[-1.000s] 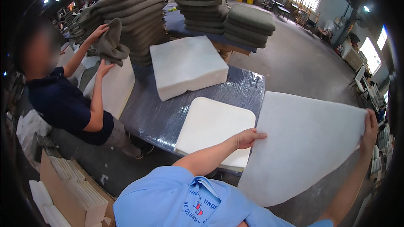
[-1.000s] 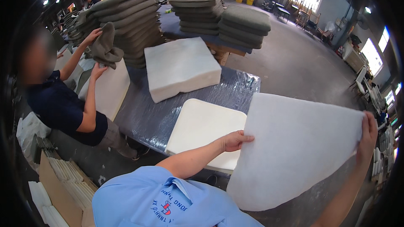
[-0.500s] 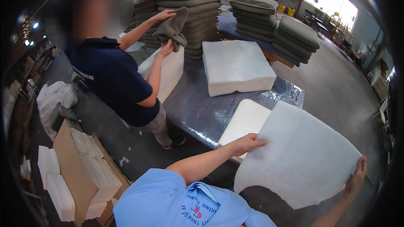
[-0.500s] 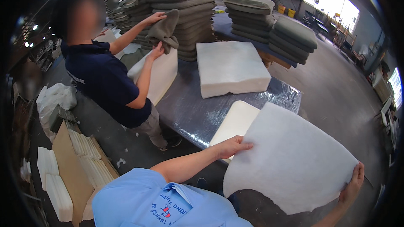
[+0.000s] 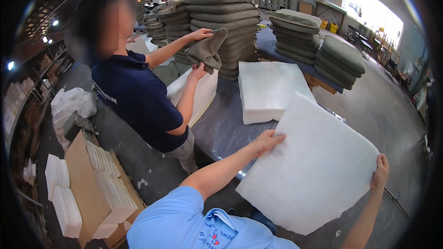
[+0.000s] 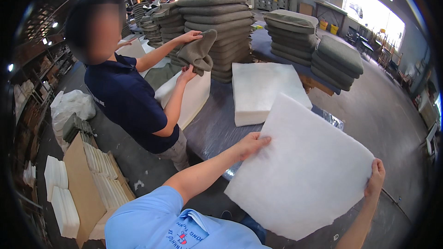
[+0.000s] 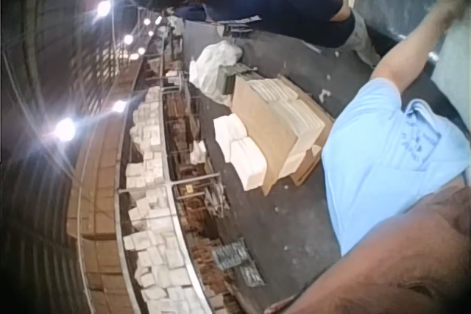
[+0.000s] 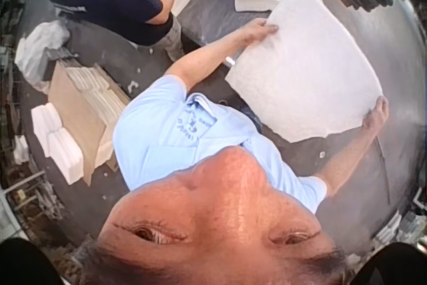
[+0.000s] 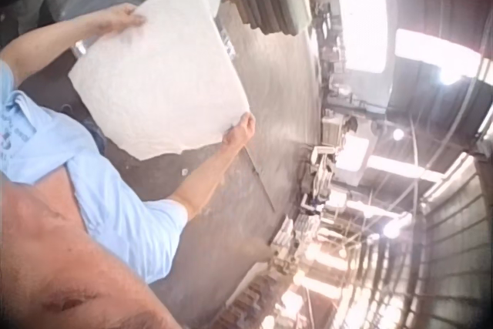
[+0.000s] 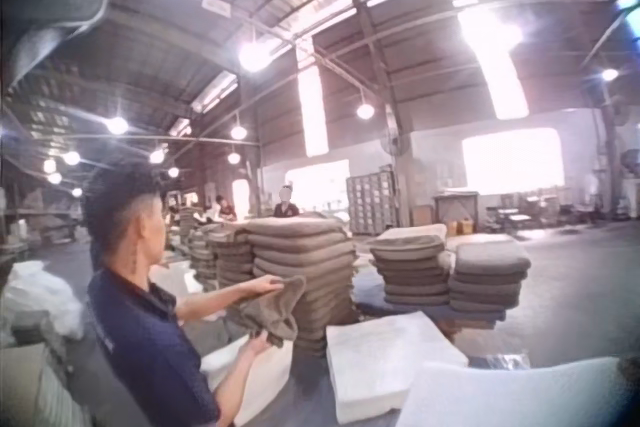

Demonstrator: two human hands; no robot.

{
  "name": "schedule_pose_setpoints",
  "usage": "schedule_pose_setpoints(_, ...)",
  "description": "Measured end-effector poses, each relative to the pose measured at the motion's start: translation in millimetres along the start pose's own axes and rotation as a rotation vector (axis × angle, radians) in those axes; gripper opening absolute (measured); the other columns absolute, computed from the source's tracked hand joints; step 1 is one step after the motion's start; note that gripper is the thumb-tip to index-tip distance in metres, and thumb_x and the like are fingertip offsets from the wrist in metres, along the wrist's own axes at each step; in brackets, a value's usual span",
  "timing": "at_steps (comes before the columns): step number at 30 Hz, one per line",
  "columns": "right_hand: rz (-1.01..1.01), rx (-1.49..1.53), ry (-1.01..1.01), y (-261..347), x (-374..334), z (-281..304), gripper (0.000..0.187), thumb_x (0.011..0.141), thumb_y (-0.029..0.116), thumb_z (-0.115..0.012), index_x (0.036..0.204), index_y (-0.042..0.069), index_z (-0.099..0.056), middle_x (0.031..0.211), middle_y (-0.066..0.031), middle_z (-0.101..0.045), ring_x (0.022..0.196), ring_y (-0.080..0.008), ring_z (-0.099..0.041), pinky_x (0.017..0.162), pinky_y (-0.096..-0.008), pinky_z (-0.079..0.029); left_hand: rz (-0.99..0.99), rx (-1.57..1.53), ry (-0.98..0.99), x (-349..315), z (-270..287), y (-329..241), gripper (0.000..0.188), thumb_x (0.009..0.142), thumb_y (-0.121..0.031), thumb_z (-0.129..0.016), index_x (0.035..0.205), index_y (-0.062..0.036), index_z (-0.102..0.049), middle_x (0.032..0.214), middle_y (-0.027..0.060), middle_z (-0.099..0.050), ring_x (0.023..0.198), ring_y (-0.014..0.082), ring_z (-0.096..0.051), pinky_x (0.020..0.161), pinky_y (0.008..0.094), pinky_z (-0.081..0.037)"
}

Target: The person removes a rectangular foam pad from a plastic bag and places it on a table. They then repeatedly tear small pieces from the foam pad's edges and surface, fluffing and adjusting the remaining foam while coworkers work nearby.

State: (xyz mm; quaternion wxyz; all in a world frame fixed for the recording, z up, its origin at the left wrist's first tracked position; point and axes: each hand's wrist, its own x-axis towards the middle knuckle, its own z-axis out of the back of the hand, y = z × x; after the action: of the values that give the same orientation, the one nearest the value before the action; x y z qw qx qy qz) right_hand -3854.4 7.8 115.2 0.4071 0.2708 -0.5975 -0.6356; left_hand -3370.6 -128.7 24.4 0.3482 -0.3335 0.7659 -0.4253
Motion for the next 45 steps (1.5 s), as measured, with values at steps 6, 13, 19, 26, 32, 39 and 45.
schedule_pose_setpoints(6, -0.063, -0.114, 0.058, -63.0, 101.5, -47.0, 0.022, 0.106, 0.024, -0.058, 0.102, 0.005, -0.068, 0.088, 0.0046, -0.061, 0.084, -0.0072, -0.055, 0.076, -0.0255, -0.045, 0.027, 0.111, -0.136, 90.6, 30.5, 2.1, 0.031, 0.103, -0.026, -0.065, 0.124, -0.0039, -0.068, 0.111, 0.0075, -0.073, 0.095, 0.0160, -0.070, 0.080, 0.0336, -0.059)
schedule_pose_setpoints(13, -0.142, -0.281, 0.121, -186.7, 215.2, -105.3, 0.019, 0.103, 0.018, -0.061, 0.097, 0.002, -0.069, 0.081, 0.0032, -0.060, 0.076, -0.0079, -0.052, 0.068, -0.0276, -0.044, 0.141, 0.331, -0.367, 215.1, 63.9, 26.7, 0.043, 0.098, -0.031, -0.068, 0.127, 0.0002, -0.068, 0.116, 0.0095, -0.071, 0.102, 0.0193, -0.067, 0.088, 0.0359, -0.054)
schedule_pose_setpoints(19, -0.082, -0.545, 0.179, -274.8, 258.1, -132.9, 0.020, 0.100, 0.020, -0.066, 0.103, 0.001, -0.071, 0.086, -0.0019, -0.066, 0.080, -0.0116, -0.059, 0.073, -0.0292, -0.048, 0.105, 0.558, -0.433, 247.6, 85.2, 67.7, 0.047, 0.093, -0.038, -0.072, 0.120, -0.0001, -0.072, 0.104, 0.0098, -0.074, 0.094, 0.0199, -0.069, 0.084, 0.0360, -0.054)
schedule_pose_setpoints(26, -0.032, -0.350, 0.041, -332.8, 220.0, -83.3, 0.035, 0.102, 0.023, -0.065, 0.126, -0.002, -0.065, 0.102, -0.0071, -0.070, 0.090, -0.0168, -0.064, 0.083, -0.0309, -0.051, 0.353, 0.673, -0.434, 171.2, 101.0, 109.8, 0.055, 0.087, -0.050, -0.079, 0.115, -0.0024, -0.073, 0.105, 0.0096, -0.074, 0.093, 0.0186, -0.067, 0.081, 0.0365, -0.052)
schedule_pose_setpoints(32, -0.718, -0.209, -0.010, -351.8, 86.5, -25.1, 0.035, 0.104, 0.038, -0.062, 0.124, 0.010, -0.066, 0.092, 0.0011, -0.062, 0.070, -0.0093, -0.053, 0.060, -0.0258, -0.042, 0.571, 0.401, -0.502, 124.5, 80.1, 131.1, 0.062, 0.089, -0.049, -0.080, 0.130, -0.0041, -0.067, 0.118, 0.0091, -0.072, 0.105, 0.0189, -0.066, 0.090, 0.0371, -0.052)
schedule_pose_setpoints(39, -1.013, -0.032, 0.093, -316.9, 0.4, -48.3, 0.049, 0.102, 0.052, -0.060, 0.137, 0.018, -0.059, 0.107, 0.0001, -0.065, 0.079, -0.0104, -0.061, 0.063, -0.0287, -0.048, 0.624, 0.204, -0.505, 73.5, 109.2, 159.0, 0.045, 0.090, -0.033, -0.081, 0.121, -0.0008, -0.070, 0.108, 0.0112, -0.076, 0.094, 0.0220, -0.073, 0.086, 0.0390, -0.059)
schedule_pose_setpoints(45, -0.926, -0.100, 0.148, -298.2, -53.5, -38.6, 0.036, 0.100, 0.042, -0.068, 0.119, 0.012, -0.066, 0.097, 0.0001, -0.067, 0.074, -0.0092, -0.062, 0.062, -0.0276, -0.050, 0.707, 0.186, -0.400, 57.0, 102.1, 159.8, 0.053, 0.093, -0.029, -0.079, 0.134, -0.0013, -0.062, 0.124, 0.0117, -0.071, 0.111, 0.0247, -0.070, 0.096, 0.0399, -0.056)
